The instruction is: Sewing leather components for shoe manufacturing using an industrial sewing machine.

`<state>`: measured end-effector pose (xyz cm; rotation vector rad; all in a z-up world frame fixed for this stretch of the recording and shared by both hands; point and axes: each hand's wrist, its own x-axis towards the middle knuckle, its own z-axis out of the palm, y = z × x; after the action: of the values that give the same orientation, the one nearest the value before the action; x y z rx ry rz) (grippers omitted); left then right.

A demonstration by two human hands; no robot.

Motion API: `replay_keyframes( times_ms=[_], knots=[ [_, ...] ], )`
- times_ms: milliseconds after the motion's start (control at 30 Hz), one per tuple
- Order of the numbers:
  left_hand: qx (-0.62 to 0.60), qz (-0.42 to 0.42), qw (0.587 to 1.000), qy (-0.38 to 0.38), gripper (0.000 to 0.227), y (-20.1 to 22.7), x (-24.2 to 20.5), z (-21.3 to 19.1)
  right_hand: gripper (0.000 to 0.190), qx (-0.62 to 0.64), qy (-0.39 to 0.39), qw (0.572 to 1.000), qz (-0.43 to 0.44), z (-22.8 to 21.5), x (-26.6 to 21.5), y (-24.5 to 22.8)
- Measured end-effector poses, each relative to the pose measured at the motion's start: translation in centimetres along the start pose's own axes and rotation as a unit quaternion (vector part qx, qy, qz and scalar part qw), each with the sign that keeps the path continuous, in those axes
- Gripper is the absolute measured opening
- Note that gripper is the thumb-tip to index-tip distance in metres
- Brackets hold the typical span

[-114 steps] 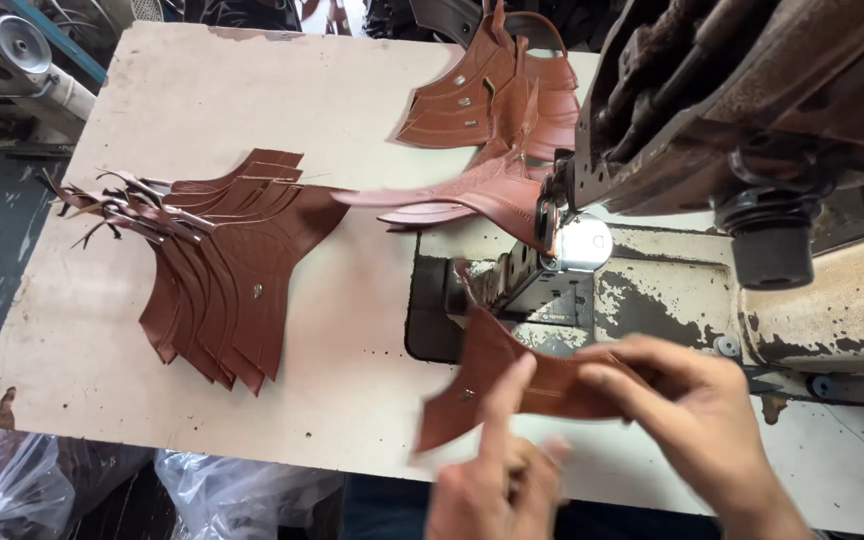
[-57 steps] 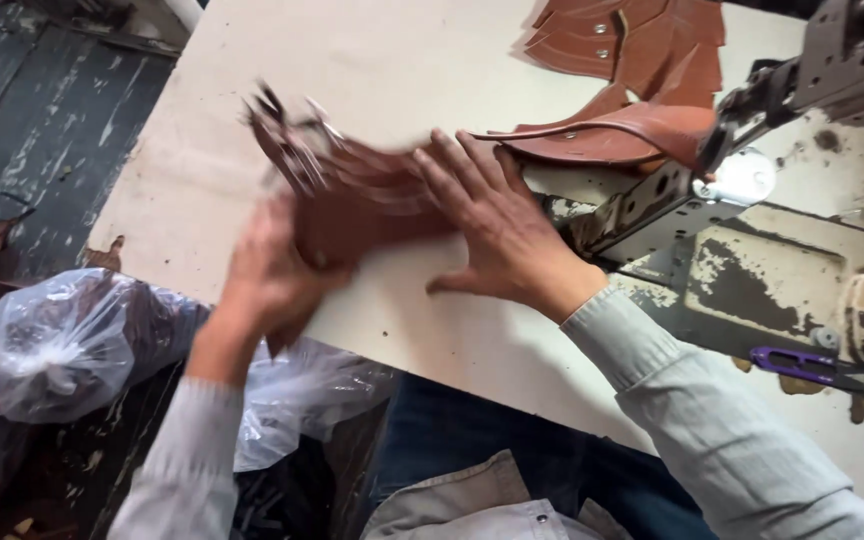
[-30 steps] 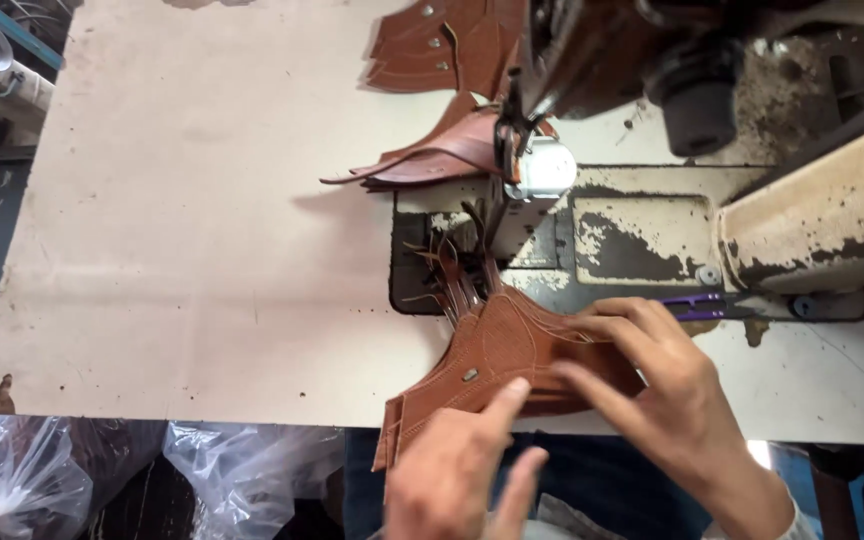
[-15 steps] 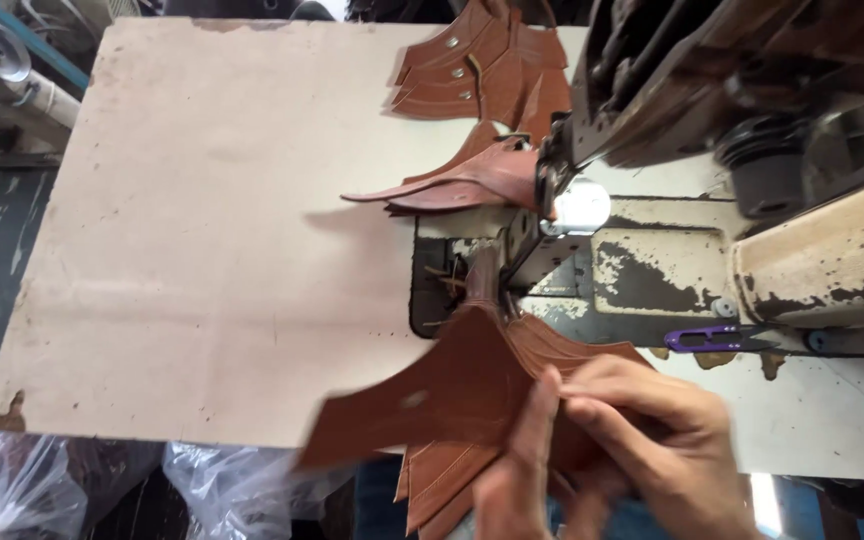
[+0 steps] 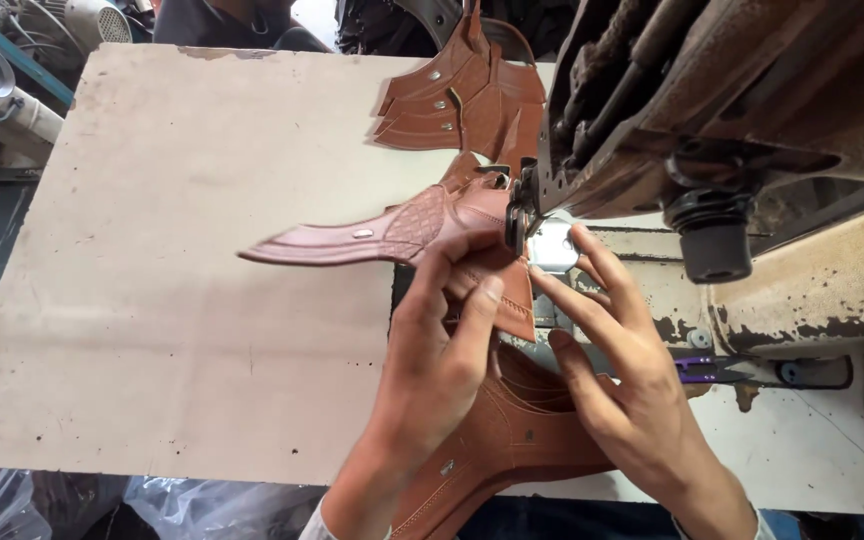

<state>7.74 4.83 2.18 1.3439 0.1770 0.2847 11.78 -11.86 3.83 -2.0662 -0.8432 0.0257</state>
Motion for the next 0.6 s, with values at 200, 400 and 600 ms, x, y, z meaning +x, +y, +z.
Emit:
replay_keyframes(
  times_ms=[200,400,600],
  knots=[
    [0.04,0.03,0.999,0.008,0.03,1.0,0.0,0.6,0.06,0.017,-0.011,1.0,-0.005,-0.4,0.2,0.2],
    [-0.024,-0.015,1.0,-0.008,0.03,0.6,0.8,0.2,0.062,-0.037,-0.027,0.999,0.013,-0.7,0.6,-0.7],
    [-0.036,-0.012,0.999,-0.022,0.028,0.0,3.4,-0.3,0.061,-0.068,-0.013,0.998,0.015,-0.5,0.9,-1.0]
  ],
)
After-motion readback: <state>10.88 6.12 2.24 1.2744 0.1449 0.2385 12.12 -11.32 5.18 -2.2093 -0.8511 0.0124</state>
